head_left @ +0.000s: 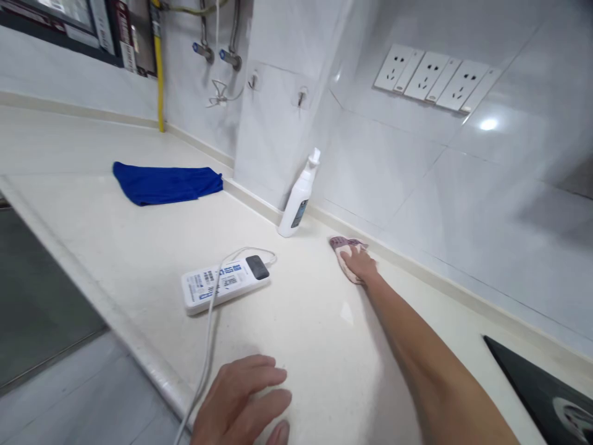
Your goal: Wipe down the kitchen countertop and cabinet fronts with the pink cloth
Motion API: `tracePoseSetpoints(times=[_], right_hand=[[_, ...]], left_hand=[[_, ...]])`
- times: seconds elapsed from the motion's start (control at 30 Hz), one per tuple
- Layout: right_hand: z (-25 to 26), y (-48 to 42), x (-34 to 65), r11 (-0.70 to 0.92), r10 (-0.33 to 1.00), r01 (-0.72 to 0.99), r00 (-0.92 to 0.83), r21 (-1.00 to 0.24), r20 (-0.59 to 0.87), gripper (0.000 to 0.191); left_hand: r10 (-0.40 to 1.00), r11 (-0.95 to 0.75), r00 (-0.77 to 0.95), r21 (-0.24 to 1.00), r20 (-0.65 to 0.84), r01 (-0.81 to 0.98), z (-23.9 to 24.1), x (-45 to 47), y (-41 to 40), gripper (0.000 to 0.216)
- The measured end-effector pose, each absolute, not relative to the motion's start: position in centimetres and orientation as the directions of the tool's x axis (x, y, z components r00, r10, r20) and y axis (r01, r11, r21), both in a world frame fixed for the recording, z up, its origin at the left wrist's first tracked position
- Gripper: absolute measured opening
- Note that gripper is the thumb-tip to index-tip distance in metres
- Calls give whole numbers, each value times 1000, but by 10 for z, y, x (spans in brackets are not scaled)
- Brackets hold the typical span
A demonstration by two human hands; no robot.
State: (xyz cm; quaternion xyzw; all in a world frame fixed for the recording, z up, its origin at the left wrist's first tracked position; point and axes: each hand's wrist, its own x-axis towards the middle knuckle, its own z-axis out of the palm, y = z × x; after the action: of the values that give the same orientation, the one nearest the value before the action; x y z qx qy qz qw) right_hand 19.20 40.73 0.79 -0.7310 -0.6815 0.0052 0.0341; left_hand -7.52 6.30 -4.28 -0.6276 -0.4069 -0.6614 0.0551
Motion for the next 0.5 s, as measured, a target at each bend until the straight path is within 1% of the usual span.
tracePoseSetpoints(times=[0.1, 0.23, 0.33, 0.43, 0.5], right_hand=[[12, 395, 132, 77, 997, 996, -76, -40, 25, 72], [16, 351, 94, 223, 975, 975, -223, -11, 8, 70], [19, 304, 82, 323, 946, 947, -323, -1, -6, 68], [20, 256, 72, 393, 919, 919, -393, -9, -5, 65], [20, 227, 68, 401, 916, 916, -401, -23, 9, 65]], left_hand=[[377, -710, -171, 403, 910, 578, -34, -81, 64, 25], [414, -713, -190, 447, 890, 540, -23, -84, 58, 31], [409, -750, -212, 459, 888, 477, -26, -85, 55, 32], [448, -763, -311, 539, 838, 356, -33, -85, 56, 32], [510, -726, -414, 636, 754, 263, -34, -85, 56, 28]])
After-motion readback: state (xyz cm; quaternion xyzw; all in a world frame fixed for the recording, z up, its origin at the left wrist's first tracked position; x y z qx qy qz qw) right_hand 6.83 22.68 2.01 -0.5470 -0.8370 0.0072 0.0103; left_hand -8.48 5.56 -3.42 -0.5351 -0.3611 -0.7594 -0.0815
